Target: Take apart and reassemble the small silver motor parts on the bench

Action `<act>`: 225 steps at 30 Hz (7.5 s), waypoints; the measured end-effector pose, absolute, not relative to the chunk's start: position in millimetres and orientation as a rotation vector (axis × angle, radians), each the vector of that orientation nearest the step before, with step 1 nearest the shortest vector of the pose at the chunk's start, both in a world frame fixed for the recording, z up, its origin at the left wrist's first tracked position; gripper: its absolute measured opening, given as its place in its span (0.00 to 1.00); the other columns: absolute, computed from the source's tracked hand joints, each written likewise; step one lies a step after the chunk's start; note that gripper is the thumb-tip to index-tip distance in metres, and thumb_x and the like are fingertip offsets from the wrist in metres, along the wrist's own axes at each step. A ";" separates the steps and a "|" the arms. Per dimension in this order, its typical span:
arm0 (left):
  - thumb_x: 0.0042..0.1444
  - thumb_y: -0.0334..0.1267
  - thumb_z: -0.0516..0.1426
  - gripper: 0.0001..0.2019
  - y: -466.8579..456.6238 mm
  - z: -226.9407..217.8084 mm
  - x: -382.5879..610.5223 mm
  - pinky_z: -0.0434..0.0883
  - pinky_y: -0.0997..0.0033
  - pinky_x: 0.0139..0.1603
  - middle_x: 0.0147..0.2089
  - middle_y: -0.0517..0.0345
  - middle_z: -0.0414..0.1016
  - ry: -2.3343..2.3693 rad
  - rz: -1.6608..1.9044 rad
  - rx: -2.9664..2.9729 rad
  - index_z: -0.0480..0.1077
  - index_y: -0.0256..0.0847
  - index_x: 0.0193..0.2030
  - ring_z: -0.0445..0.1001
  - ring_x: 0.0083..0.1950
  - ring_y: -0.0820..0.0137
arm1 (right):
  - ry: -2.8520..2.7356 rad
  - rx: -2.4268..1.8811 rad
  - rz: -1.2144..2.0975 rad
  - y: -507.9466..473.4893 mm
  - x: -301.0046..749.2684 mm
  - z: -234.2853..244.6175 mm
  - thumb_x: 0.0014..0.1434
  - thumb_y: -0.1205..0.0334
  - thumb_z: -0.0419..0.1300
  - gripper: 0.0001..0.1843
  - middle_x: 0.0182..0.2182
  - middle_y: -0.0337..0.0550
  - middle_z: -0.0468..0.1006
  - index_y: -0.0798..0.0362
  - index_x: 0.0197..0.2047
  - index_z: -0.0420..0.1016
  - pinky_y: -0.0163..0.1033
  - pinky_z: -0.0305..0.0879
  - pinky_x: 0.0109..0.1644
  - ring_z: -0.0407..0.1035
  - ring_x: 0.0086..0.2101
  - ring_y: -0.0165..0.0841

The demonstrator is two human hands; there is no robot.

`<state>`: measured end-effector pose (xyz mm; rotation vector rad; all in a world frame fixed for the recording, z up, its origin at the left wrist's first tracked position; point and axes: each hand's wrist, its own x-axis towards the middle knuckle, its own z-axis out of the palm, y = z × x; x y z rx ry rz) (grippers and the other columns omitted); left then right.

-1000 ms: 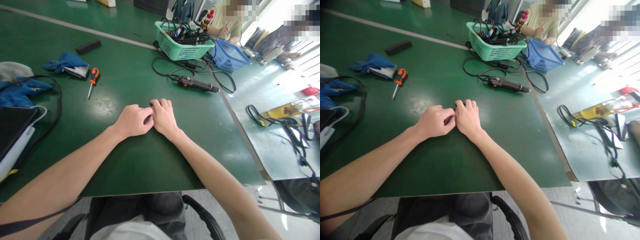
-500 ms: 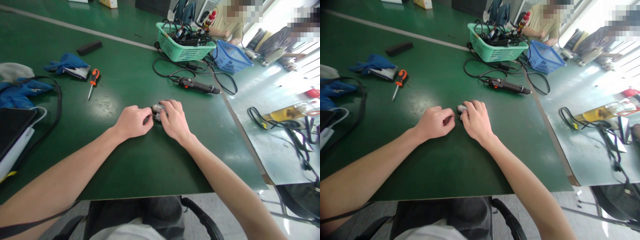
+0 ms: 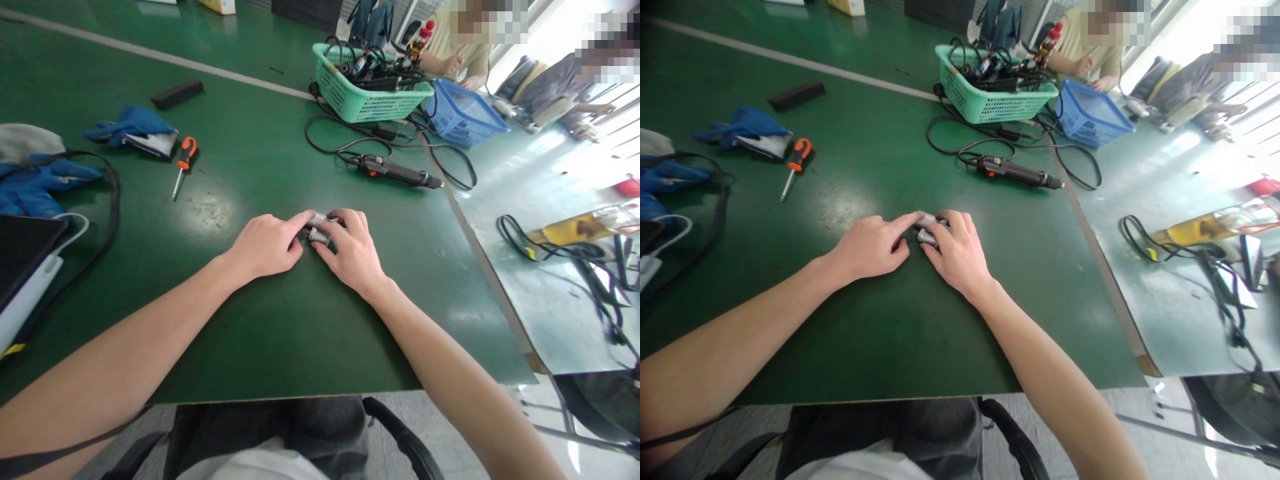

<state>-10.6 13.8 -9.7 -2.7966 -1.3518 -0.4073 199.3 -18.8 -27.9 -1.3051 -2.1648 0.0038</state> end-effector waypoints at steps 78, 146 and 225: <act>0.59 0.41 0.55 0.07 9.9 -6.7 -14.0 0.62 0.65 0.32 0.30 0.56 0.78 -0.981 -0.391 -3.058 0.72 0.42 0.34 0.72 0.30 0.65 | -2.287 -1.153 0.335 -39.8 197.7 -19.4 0.64 0.62 0.61 0.10 0.45 0.49 0.78 0.49 0.48 0.71 0.51 0.70 0.53 0.71 0.48 0.44; 0.60 0.43 0.53 0.09 9.2 -12.3 -11.5 0.59 0.65 0.31 0.29 0.57 0.75 -1.017 -0.412 -3.012 0.70 0.41 0.37 0.72 0.29 0.65 | -2.244 -1.151 0.316 -39.3 197.9 -22.3 0.60 0.65 0.61 0.10 0.42 0.47 0.77 0.50 0.46 0.70 0.46 0.70 0.50 0.71 0.45 0.42; 0.60 0.43 0.52 0.09 9.8 -14.1 -12.1 0.66 0.64 0.34 0.29 0.55 0.78 -1.036 -0.416 -2.982 0.70 0.42 0.36 0.74 0.29 0.64 | -2.237 -1.145 0.299 -38.6 197.2 -24.0 0.61 0.67 0.59 0.13 0.44 0.47 0.78 0.49 0.49 0.73 0.49 0.71 0.54 0.71 0.47 0.43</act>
